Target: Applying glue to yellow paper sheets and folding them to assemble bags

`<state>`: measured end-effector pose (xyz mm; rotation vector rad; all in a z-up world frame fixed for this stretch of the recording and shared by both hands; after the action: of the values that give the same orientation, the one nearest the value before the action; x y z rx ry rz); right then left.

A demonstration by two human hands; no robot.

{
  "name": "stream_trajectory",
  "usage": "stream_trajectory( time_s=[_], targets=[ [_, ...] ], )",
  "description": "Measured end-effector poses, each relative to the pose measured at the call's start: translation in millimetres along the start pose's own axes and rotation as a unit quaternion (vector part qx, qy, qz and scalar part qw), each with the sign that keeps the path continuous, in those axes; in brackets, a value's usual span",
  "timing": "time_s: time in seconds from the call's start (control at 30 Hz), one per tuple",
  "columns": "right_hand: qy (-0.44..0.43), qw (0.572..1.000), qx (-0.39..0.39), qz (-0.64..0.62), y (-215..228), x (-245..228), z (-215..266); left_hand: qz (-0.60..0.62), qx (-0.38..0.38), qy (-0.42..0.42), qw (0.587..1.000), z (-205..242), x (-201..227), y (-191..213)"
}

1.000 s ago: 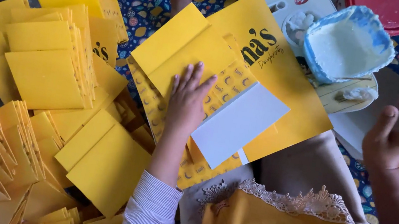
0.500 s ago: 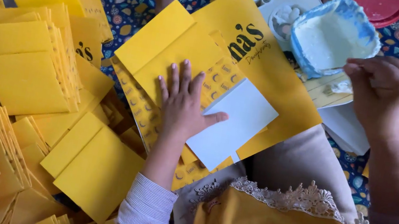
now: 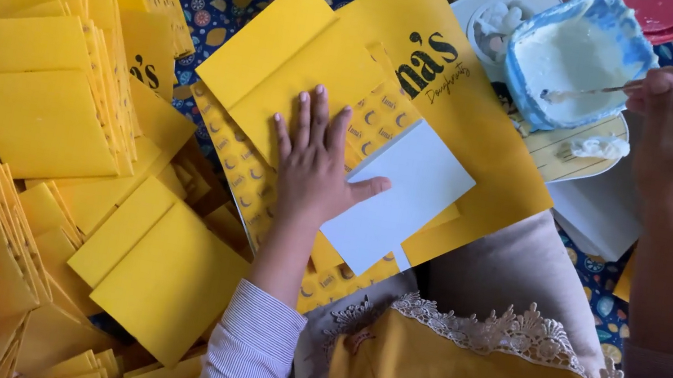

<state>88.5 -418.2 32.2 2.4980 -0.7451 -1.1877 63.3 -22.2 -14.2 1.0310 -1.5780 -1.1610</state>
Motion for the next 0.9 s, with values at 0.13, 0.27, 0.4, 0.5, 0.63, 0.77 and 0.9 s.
stream_trajectory(
  time_s=[0.13,0.27,0.4,0.5,0.63,0.77,0.9],
  targets=[
    [0.023,0.999,-0.025,0.013,-6.7,-18.7,-4.9,0.002,-0.009,0.003,1.000,-0.7,-1.3,-2.4],
    [0.041,0.982,-0.030,0.183,-12.6,-30.2,-11.1,0.015,-0.017,0.010,1.000,-0.9,-0.8,-1.5],
    [0.061,0.993,-0.006,0.106,-8.6,-15.4,-5.1,0.013,-0.038,0.018,0.999,-2.8,-1.9,-2.5],
    [0.041,0.999,0.018,-0.007,4.2,7.4,-1.1,0.009,-0.024,0.014,1.000,-2.2,-1.1,-1.5],
    [0.000,1.000,0.022,-0.001,3.4,14.9,5.2,0.024,-0.026,0.014,0.999,-2.8,-0.5,-0.6],
    [-0.082,0.994,0.027,-0.073,-1.1,20.5,8.6,0.013,-0.021,0.015,1.000,-0.9,-2.4,-1.3],
    [-0.147,0.982,0.028,-0.118,-4.1,25.7,9.8,0.005,-0.030,0.015,0.999,-2.3,-2.3,-3.6]
  ],
)
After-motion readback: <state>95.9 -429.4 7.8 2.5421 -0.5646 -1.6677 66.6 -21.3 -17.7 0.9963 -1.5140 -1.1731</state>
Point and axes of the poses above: each hand's wrist, its own z-axis away from the middle knuckle, its own y-axis out of the back of the hand, x = y × z, the point moved 3 cm from there along -z, towards the middle knuckle, and after that the axes turned 6 degrees about z, right-handed, at the moved point
